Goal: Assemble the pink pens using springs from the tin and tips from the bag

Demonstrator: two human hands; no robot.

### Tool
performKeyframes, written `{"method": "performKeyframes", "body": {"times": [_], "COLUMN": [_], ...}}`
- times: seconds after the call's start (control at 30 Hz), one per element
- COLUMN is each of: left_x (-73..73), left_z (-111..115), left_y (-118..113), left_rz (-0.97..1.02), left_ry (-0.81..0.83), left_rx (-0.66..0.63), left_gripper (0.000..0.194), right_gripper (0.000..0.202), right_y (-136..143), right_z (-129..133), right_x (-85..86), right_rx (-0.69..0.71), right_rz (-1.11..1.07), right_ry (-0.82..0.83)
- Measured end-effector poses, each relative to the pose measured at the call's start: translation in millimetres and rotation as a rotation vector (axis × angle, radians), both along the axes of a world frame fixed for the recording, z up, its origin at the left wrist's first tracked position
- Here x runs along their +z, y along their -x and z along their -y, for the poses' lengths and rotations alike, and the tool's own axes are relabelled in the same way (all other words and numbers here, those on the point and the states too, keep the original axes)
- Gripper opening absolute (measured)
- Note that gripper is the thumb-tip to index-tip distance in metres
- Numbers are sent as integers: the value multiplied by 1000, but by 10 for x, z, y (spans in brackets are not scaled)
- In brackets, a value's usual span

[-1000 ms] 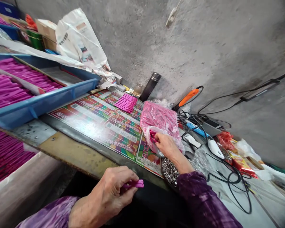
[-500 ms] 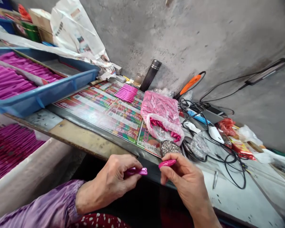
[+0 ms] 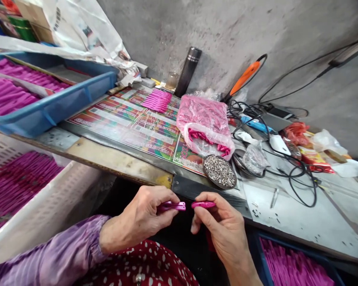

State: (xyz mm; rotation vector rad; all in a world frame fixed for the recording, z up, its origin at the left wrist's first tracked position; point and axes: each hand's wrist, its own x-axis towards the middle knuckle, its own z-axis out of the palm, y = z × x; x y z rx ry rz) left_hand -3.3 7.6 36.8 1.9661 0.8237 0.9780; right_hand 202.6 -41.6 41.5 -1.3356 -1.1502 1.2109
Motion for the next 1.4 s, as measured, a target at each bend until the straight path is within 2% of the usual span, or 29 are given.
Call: {"method": "performKeyframes", "body": {"times": [0.2, 0.57, 0.8, 1.0, 1.1, 1.27, 1.4], "left_x": [-71, -156, -192, -207, -239, -301, -291], "left_z": [59, 97, 118, 133, 138, 149, 155], "left_y": [15, 39, 40, 45, 42, 34, 39], "left_rz": [-39, -72, -75, -74, -71, -57, -69], "left_ry": [23, 44, 0, -17, -45, -103, -131], "left_rx": [-13, -14, -11, -10, -25, -18, -10], "left_gripper": [16, 16, 14, 16, 15, 14, 13], "right_gripper": [28, 23, 19, 12, 15, 16, 18], "right_y": [21, 69, 110, 112, 140, 202, 223], "right_z": [73, 128, 141, 178, 182, 166, 164], "right_x": [-84, -219, -251, -244, -218, -210, -237], "right_rx": [19, 10, 3, -49, -77, -84, -93], "right_rz": [-81, -97, -49, 134, 184, 179, 116], "right_ry": [91, 36, -6, -107, -125, -110, -76]}}
